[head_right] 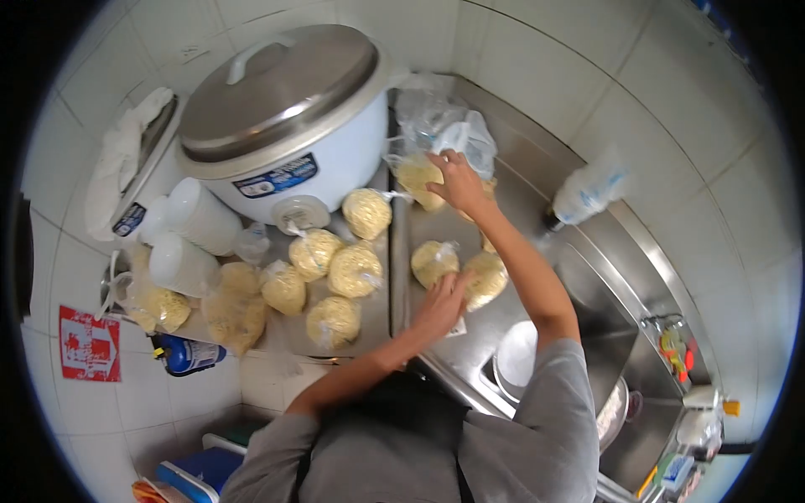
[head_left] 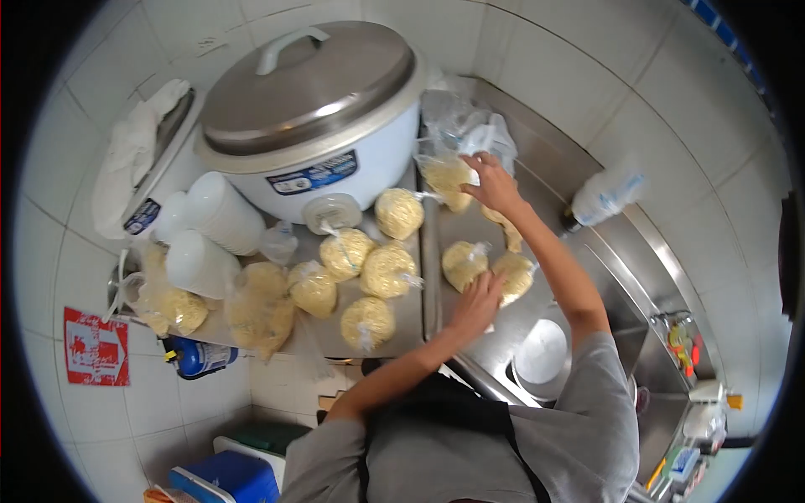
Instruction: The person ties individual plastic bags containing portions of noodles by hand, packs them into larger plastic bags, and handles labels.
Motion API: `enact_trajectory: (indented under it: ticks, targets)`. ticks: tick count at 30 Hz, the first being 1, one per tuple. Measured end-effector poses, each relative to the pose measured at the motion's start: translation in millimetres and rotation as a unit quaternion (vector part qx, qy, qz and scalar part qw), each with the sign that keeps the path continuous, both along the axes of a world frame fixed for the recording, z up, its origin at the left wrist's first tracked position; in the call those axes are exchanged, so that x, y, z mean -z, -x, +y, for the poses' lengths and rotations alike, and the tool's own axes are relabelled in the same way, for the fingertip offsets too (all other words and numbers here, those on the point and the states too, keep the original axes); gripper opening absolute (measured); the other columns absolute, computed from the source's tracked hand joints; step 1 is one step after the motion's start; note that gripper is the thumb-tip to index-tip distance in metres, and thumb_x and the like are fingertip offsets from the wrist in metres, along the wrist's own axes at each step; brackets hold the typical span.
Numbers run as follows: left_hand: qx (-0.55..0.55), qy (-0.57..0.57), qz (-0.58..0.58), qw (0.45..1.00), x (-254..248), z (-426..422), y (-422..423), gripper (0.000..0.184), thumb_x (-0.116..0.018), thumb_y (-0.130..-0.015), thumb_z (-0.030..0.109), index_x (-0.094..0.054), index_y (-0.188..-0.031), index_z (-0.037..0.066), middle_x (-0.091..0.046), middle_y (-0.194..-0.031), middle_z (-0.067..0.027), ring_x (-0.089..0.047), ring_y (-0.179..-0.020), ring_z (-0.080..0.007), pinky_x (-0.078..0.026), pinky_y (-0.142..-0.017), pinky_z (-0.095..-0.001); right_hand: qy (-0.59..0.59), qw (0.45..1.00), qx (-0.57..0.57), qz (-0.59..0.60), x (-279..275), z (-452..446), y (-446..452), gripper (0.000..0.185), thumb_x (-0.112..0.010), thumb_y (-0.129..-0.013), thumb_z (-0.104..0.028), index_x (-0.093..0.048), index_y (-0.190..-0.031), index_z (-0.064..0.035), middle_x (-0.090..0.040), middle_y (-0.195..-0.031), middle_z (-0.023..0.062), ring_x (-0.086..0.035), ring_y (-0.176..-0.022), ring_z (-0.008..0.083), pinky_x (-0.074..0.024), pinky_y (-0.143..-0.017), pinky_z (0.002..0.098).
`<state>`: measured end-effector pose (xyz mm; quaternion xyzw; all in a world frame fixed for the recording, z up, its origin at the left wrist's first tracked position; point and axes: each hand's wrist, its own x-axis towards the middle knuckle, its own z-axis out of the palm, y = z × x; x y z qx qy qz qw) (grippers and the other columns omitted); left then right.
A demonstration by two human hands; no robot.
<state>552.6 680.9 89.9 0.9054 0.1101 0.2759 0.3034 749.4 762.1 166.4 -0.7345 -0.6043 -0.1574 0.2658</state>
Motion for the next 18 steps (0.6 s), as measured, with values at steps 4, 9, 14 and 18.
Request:
enact_trajectory:
  ticks: [4, 9, 14, 18]
  targets:
    - [0.053, 0.087, 0.037, 0.994, -29, 28, 54, 0.044, -0.057, -0.08, 0.007, -0.044, -0.122, 0.005, -0.046, -0.109, -0.0162, -0.047, -0.101, -0.0345, -0.039, -0.085, -0.0414, 0.106, 0.994, -0.014, 0.024, 59, 111, -27, 0.031, -0.066, -0.073, -0.031, -0.065, -0.091, -0.0056, -0.061, -0.092, 0.0176, -0.057, -0.089, 0.036, -0.0452, -0.079, 0.0433]
    - [0.069, 0.144, 0.044, 0.986, -75, 54, 93, 0.028, -0.057, -0.083, 0.01, -0.056, -0.111, 0.007, -0.049, -0.109, -0.0138, -0.05, -0.102, -0.031, -0.04, -0.087, -0.0376, 0.101, 0.975, -0.013, 0.195, 46, 82, -70, 0.032, -0.062, -0.079, -0.031, -0.063, -0.077, 0.0013, -0.06, -0.068, 0.0182, -0.057, -0.063, 0.0314, -0.0442, -0.061, 0.0381]
    - [0.085, 0.12, 0.008, 0.989, -120, 79, 88, 0.026, -0.054, -0.086, 0.015, -0.056, -0.11, 0.006, -0.05, -0.108, -0.0134, -0.052, -0.097, -0.0296, -0.042, -0.084, -0.0355, -0.052, 0.939, -0.056, 0.336, -55, 7, -43, 0.032, -0.067, -0.078, -0.032, -0.063, -0.071, -0.0001, -0.053, -0.056, 0.0056, -0.047, -0.054, 0.0121, -0.0402, -0.053, 0.0309]
    - [0.104, 0.131, -0.028, 0.985, -142, 88, 57, 0.029, -0.054, -0.086, 0.014, -0.054, -0.114, 0.006, -0.05, -0.109, -0.0113, -0.052, -0.097, -0.0235, -0.043, -0.082, -0.0332, 0.002, 0.95, 0.039, 0.311, -134, -73, 22, 0.036, -0.073, -0.074, -0.028, -0.055, -0.058, -0.0007, -0.045, -0.053, -0.0015, -0.037, -0.053, 0.0058, -0.0326, -0.047, 0.0273]
